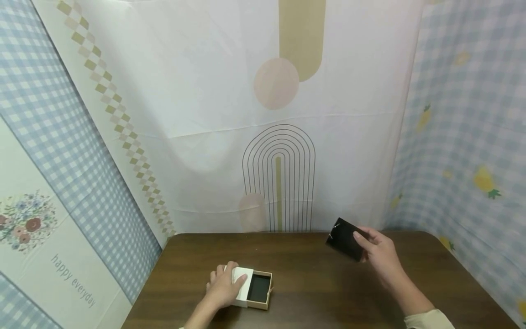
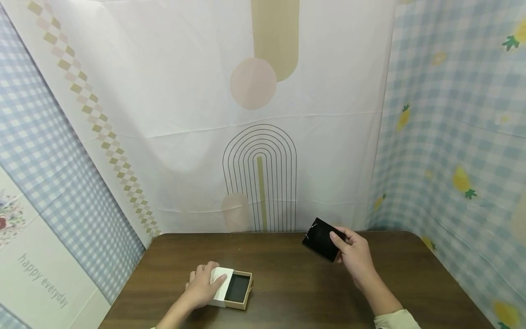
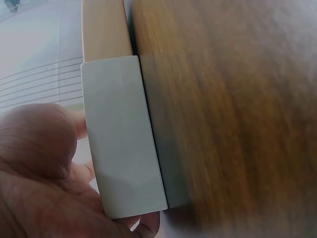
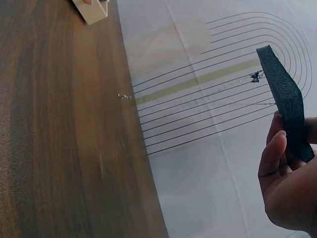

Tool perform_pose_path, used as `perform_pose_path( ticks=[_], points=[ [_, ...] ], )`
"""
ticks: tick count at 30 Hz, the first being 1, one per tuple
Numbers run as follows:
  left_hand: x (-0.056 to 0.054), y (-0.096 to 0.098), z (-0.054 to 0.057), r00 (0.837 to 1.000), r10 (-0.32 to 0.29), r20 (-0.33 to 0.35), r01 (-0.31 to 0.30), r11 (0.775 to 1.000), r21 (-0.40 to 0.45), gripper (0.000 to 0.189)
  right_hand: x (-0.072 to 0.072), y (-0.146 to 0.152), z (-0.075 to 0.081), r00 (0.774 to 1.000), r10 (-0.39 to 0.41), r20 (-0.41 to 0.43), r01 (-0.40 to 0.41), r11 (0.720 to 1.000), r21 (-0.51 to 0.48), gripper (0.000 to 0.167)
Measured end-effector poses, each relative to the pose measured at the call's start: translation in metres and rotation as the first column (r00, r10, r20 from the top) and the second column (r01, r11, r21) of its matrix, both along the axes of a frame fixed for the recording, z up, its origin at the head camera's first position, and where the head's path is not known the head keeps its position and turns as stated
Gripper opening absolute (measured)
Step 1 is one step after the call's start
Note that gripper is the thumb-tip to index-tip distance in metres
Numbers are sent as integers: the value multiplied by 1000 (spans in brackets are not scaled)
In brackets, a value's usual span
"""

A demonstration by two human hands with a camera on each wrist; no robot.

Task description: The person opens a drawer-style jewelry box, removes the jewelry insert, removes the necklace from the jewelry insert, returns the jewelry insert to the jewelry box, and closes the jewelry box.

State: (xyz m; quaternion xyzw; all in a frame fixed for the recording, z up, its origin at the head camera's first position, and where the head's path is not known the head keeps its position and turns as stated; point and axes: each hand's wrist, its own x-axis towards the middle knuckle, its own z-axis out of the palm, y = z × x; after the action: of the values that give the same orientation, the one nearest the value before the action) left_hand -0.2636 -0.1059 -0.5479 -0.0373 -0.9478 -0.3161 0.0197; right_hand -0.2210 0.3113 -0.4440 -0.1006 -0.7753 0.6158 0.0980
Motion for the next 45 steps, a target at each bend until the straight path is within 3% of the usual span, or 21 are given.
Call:
perform_pose_path(
  ticks=[5,15,21,25,27,30,33,39,45],
  points=[
    [3,0,11,1000,-3,-10,3,1000,-2,48,0,-1,-3,1000,-7,11,7,1000,-1,50],
    [-1,6,15,999,-28,-29,28,1000,-1,54,0,-6,-7,1000,2,22,-1,999,-43,35],
    [3,25,24,998,-12,-69,15,999,46,60,1,-11,-11,997,21,71,-17,997,-69,37],
    [12,48,35,990,-68,-124,79,993,92,60,5,-15,-14,995,34,98,-27,997,-72,40],
    [19,62,42,982,-134,-133,151,981,121,59,7,-18,-16,994,36,105,-28,997,-77,39],
    [29,81,50,964,-246,-105,262,946,190,58,8,-23,-19,994,47,103,-37,995,-92,35],
    [36,99,53,945,-319,-67,326,913,244,56,10,-29,-22,993,60,101,-50,994,-97,32],
    [39,126,48,927,-368,-69,370,875,312,48,13,-39,-29,992,80,102,-71,993,-97,32],
    [37,140,47,914,-403,-38,374,806,459,47,15,-45,-31,992,80,99,-72,993,-89,34]
  ],
)
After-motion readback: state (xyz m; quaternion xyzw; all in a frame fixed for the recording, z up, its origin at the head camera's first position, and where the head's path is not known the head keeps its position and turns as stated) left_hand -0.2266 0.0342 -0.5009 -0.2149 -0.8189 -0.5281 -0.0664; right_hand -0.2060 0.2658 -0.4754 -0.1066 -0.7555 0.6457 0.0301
